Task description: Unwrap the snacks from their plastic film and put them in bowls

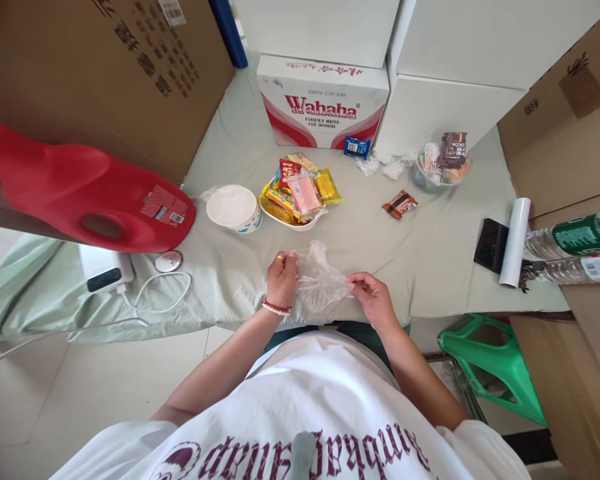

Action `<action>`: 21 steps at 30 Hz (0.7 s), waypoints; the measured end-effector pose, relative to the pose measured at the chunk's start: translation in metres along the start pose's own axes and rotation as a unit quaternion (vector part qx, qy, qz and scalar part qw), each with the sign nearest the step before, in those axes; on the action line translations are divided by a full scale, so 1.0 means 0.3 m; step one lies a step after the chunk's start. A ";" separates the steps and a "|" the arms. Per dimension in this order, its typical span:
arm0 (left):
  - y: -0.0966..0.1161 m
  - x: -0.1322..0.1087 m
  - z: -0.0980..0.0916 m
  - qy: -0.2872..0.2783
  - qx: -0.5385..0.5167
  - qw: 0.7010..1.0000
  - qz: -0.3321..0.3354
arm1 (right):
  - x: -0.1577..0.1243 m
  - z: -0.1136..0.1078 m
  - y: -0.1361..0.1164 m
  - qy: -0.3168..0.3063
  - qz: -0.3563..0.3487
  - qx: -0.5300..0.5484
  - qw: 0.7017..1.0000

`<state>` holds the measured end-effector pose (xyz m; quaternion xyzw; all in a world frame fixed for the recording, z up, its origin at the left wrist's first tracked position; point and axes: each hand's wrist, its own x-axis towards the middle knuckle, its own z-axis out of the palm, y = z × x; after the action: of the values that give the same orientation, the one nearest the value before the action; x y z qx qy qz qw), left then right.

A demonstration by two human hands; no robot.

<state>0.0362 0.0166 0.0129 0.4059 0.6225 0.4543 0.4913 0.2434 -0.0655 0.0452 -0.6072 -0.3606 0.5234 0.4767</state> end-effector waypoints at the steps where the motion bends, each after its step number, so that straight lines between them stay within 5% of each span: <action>1: -0.007 0.000 -0.004 -0.004 0.003 1.000 0.003 | 0.005 -0.011 0.001 0.016 0.013 0.030 0.999; 6: -0.029 0.000 -0.024 -0.007 0.030 0.999 0.036 | 0.044 -0.090 -0.022 0.060 0.068 0.014 0.996; 10: -0.034 -0.019 -0.028 -0.019 0.038 0.997 0.071 | 0.083 -0.120 -0.077 -0.013 0.016 -0.169 0.985; 14: -0.026 -0.057 -0.017 -0.060 0.025 0.993 0.099 | 0.144 -0.038 -0.086 -0.081 -0.051 -0.247 0.964; 21: -0.040 -0.052 -0.058 0.009 -0.029 0.999 0.045 | 0.217 0.098 -0.027 0.077 -0.054 -0.146 0.985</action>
<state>0.0213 -0.0041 0.0069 0.4150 0.5945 0.4977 0.4761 0.2274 0.0039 0.0340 -0.6880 -0.4278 0.3906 0.4371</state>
